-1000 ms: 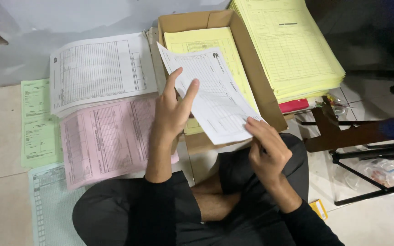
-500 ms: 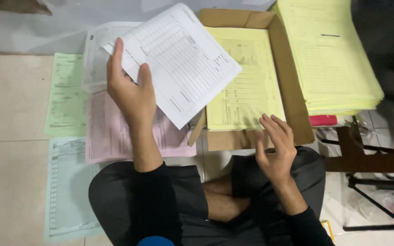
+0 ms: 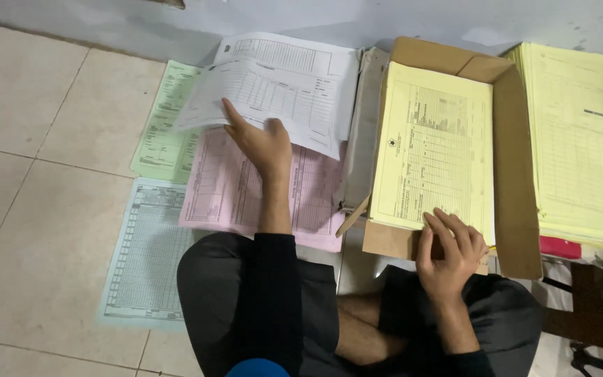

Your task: Sorting and organizing printed forms into a box and separate piles on the floor

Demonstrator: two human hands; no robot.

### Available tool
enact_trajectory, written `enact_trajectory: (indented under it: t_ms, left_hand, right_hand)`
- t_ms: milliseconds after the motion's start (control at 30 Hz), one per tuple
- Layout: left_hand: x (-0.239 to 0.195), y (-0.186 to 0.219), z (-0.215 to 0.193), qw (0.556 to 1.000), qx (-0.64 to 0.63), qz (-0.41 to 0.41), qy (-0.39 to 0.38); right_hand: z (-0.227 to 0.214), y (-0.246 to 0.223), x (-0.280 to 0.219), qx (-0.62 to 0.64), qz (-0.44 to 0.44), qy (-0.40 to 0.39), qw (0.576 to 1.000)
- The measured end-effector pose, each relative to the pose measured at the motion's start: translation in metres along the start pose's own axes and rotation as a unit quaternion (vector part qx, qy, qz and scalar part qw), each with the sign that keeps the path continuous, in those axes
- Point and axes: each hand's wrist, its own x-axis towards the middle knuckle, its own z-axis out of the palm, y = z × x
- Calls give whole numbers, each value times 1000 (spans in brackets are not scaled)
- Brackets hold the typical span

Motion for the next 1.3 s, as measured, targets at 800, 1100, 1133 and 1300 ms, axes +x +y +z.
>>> enact_trajectory:
  t_ms: [800,1100,1133,1300]
  left_hand:
    - [-10,45,-10,925,355,-55,-125]
    - [-14,36,15,953,281,95,-62]
    - [-17,37,15,953,282,95,-62]
    - [-24,30,29,938,295,115,-138]
  right_hand:
    - [14,6,-10,-2,27,30,999]
    - [14,6,-9,-7,27,31,999]
    - [14,6,-10,-6,28,30,999]
    - [14,7,-10,-7,13,30,999]
